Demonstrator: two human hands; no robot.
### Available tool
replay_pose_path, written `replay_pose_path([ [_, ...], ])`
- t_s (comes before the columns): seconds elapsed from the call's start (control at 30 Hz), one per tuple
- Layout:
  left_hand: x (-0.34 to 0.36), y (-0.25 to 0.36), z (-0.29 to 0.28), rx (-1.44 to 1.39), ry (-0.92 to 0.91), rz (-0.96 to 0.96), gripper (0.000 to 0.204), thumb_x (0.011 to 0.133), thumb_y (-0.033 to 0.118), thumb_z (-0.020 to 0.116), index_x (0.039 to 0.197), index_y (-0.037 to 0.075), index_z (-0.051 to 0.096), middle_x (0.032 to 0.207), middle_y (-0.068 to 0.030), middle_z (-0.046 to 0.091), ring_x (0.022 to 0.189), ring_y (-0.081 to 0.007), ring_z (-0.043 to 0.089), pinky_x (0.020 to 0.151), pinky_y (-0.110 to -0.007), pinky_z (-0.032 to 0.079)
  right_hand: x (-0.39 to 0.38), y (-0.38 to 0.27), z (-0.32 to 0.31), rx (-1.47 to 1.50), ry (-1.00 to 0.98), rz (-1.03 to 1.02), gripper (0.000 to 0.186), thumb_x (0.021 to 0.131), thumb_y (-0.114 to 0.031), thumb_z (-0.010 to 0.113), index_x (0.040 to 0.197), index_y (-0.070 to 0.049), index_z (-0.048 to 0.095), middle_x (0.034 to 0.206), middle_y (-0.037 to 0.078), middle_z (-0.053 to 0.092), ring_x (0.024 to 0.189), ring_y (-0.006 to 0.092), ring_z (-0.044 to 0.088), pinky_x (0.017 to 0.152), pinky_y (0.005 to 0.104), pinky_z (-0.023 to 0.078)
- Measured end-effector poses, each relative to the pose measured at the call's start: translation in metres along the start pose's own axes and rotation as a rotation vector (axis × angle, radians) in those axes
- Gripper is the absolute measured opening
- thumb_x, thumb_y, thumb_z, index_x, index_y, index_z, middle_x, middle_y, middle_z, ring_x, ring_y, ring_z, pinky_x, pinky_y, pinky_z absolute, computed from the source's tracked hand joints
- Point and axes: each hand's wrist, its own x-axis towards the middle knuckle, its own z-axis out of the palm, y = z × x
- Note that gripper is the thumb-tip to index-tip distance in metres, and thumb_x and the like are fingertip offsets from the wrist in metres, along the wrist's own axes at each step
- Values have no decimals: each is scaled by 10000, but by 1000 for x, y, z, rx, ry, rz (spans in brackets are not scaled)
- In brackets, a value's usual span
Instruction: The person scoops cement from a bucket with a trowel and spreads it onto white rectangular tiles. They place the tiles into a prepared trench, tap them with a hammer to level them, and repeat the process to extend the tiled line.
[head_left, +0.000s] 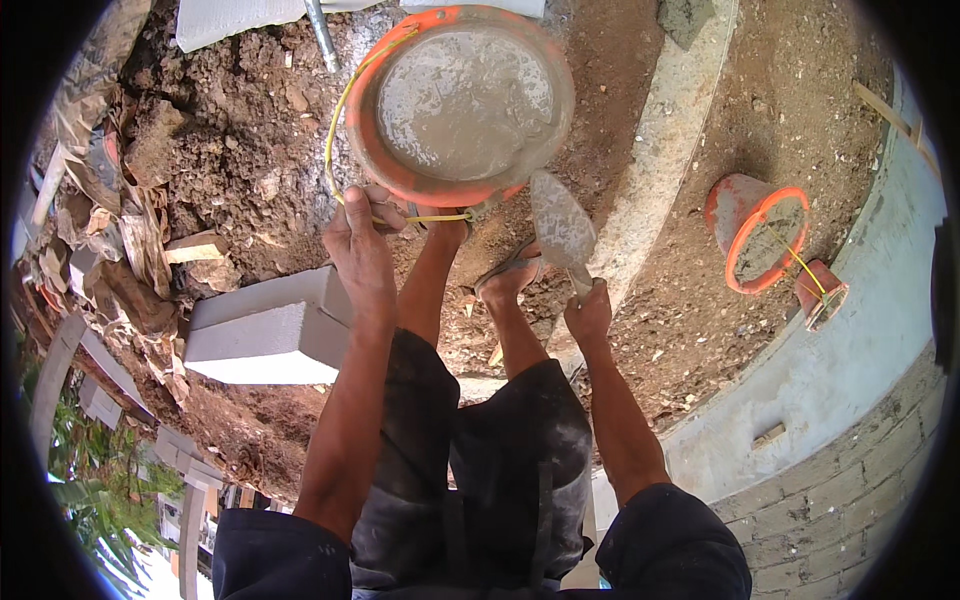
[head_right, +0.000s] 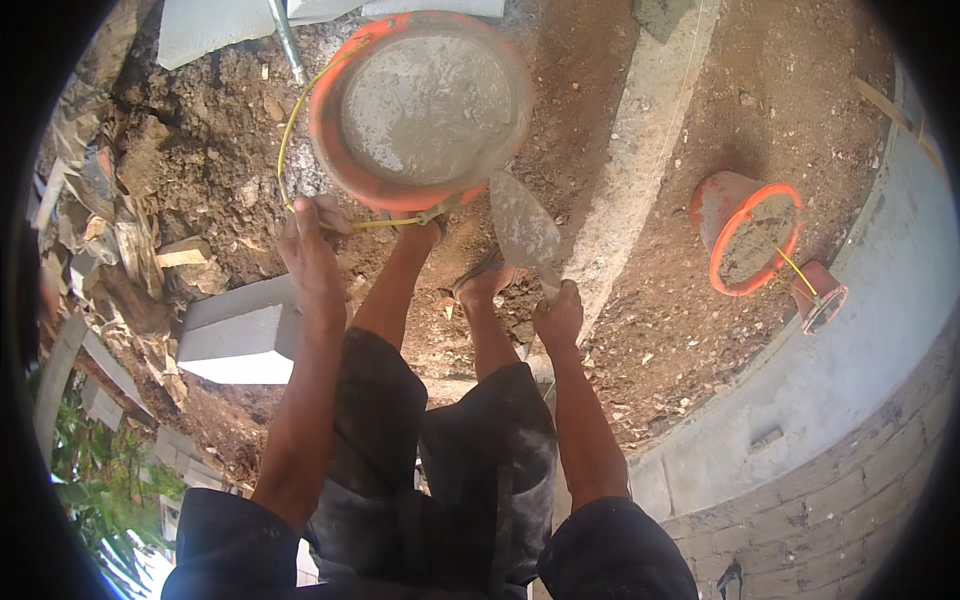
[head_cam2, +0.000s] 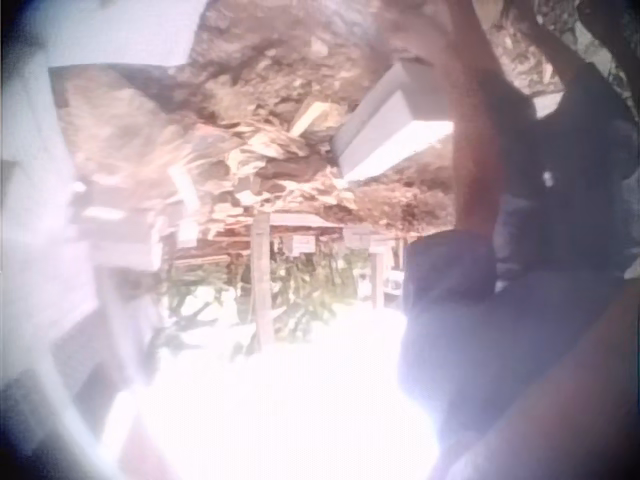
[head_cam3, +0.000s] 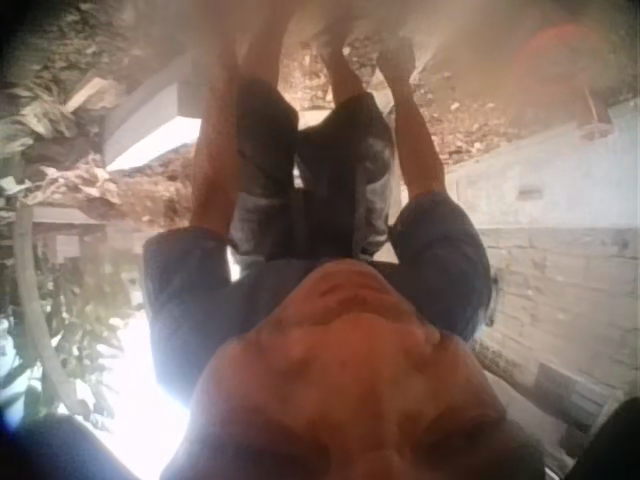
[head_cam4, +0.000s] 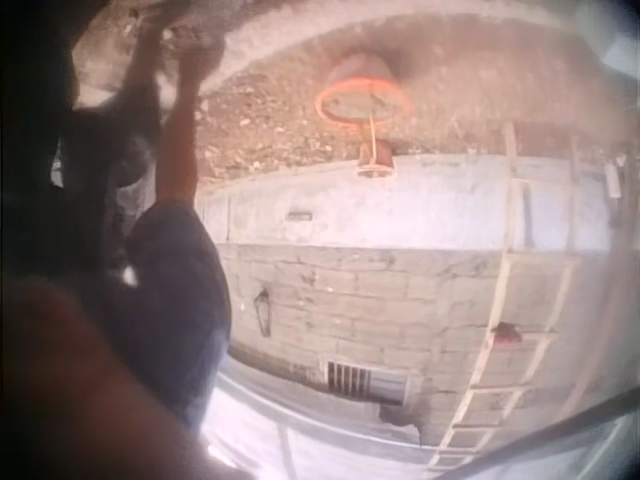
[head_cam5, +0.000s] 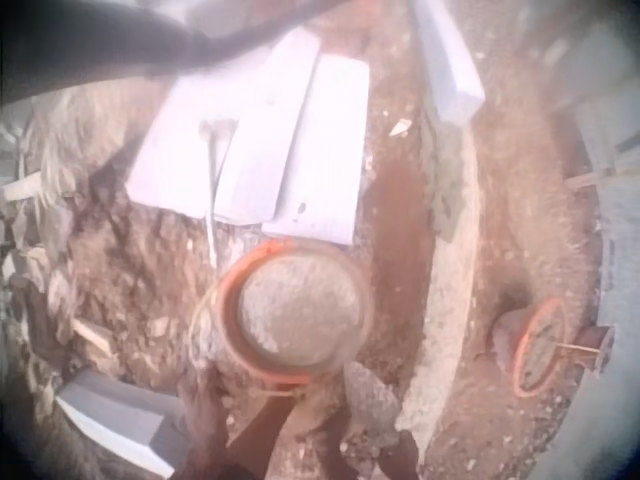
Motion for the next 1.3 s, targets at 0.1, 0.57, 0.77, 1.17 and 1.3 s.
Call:
replay_pose_path([
  [0.1,-5,-5,-4,24,12,27,474,1054,364,393,898,-5,646,650,-39,585,611,-105,543,596,-264,465,-37,-32,-45,76,21,-58,484,723,-146,692,1125,11,473,1002,207,531,916,431,577,763,514,492],
  [0.57,0,-10,-7,11,-39,97,491,1040,406,411,905,-8,636,641,-56,576,605,-130,542,600,-282,468,71,-69,-67,268,-206,-83,594,985,-508,394,1192,32,529,928,319,640,934,493,612,812,534,484],
  [0.77,-1,-1,1,11,-54,92,507,1036,427,411,903,-7,637,629,-47,570,601,-113,520,602,-259,427,-41,9,-54,364,-224,179,450,972,-435,474,1081,-7,566,855,288,643,858,448,642,759,508,488],
  [1.17,0,8,-6,-30,-199,53,475,1042,410,388,962,-15,586,652,-88,582,722,-199,603,769,-351,490,127,-61,57,-18,264,-209,669,738,-176,755,1255,72,412,1266,265,472,1122,390,515,860,447,485],
  [1.3,-7,20,5,-87,-227,8,433,1027,392,442,960,-8,594,691,-83,598,762,-205,623,800,-368,504,32,19,110,29,197,13,662,784,-179,685,1304,86,374,1298,331,441,1126,447,504,919,492,467],
])
